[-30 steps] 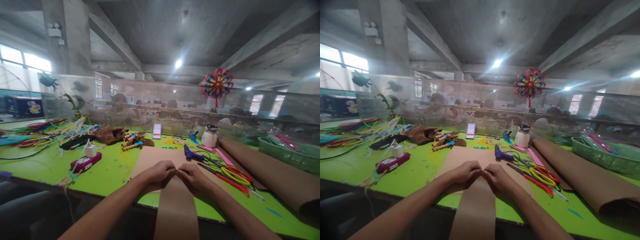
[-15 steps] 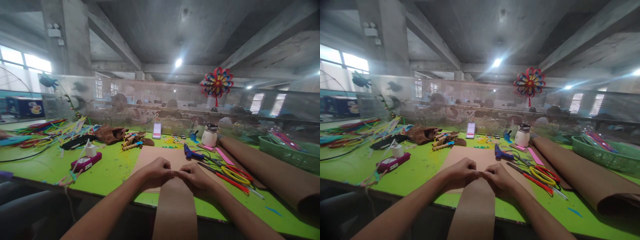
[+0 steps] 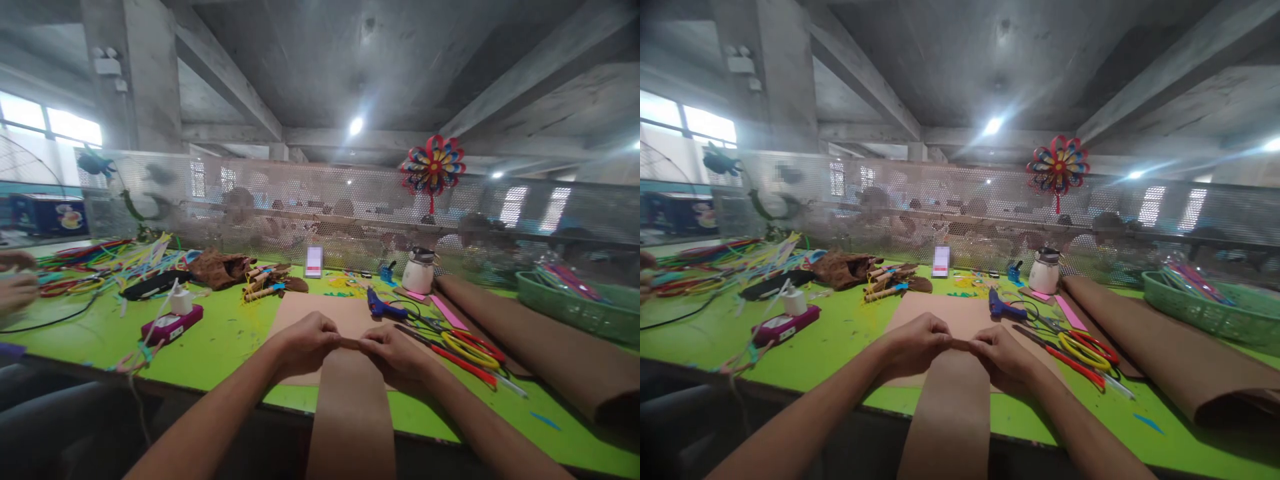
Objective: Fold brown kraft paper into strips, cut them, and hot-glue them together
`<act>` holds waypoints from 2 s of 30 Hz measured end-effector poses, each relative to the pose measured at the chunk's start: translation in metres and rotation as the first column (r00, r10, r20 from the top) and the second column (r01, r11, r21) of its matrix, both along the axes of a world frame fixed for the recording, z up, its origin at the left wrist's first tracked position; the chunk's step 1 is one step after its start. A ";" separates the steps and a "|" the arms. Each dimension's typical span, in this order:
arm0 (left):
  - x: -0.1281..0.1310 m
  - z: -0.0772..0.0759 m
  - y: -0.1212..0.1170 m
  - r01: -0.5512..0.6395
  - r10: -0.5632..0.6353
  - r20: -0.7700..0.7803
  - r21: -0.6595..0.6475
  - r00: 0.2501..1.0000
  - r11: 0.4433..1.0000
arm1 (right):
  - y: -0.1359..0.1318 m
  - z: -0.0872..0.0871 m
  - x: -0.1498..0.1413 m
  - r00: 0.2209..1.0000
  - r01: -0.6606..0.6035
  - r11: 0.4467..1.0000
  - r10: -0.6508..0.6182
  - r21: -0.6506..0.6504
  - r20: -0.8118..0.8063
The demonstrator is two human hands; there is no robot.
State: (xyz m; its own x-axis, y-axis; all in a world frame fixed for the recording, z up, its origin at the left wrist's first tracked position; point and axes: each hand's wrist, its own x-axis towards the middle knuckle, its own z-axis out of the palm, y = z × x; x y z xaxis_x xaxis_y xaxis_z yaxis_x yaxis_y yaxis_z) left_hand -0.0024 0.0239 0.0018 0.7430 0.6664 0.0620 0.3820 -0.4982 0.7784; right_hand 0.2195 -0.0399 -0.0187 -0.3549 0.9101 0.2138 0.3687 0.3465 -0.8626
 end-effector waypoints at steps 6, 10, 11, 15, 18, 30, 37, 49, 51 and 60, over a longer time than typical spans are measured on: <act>-0.003 0.000 0.007 0.000 0.005 -0.044 0.100 0.999 0.995 | 0.002 -0.005 0.001 0.998 0.057 0.998 -0.058 0.009 0.041; -0.004 0.005 0.005 -0.031 0.044 -0.080 0.158 0.996 0.987 | -0.002 -0.007 -0.002 0.995 0.048 0.992 -0.058 -0.115 -0.077; -0.004 0.006 0.004 -0.045 0.059 -0.078 0.167 0.995 0.985 | -0.004 -0.007 -0.003 0.993 0.039 0.990 -0.055 -0.139 -0.109; -0.004 0.006 0.002 -0.086 0.094 -0.029 0.206 0.995 0.975 | -0.008 -0.002 -0.007 0.978 0.001 0.981 -0.042 -0.194 -0.206; -0.004 0.005 0.002 -0.112 0.113 0.005 0.164 0.994 0.980 | -0.010 0.004 -0.008 0.986 0.051 0.986 -0.075 -0.160 -0.152; 0.009 -0.003 0.001 0.169 -0.168 0.020 -0.015 0.986 0.986 | -0.003 -0.003 -0.007 0.988 0.034 0.994 -0.049 0.103 0.145; 0.011 -0.005 -0.002 0.132 -0.134 0.057 0.031 0.989 0.991 | -0.004 0.004 -0.006 0.965 0.015 0.965 -0.084 0.263 0.250; 0.007 -0.001 -0.005 0.067 -0.065 0.075 -0.021 0.995 0.998 | 0.005 -0.001 0.002 0.986 0.152 0.986 -0.146 0.075 -0.079; 0.006 -0.002 -0.002 0.038 -0.038 0.023 -0.007 0.999 0.999 | 0.007 -0.002 0.005 0.977 0.198 0.976 -0.190 0.086 -0.098; 0.005 -0.004 0.004 0.029 -0.028 0.028 -0.026 0.999 0.999 | 0.012 -0.007 0.013 0.936 0.175 0.984 -0.174 -0.022 -0.306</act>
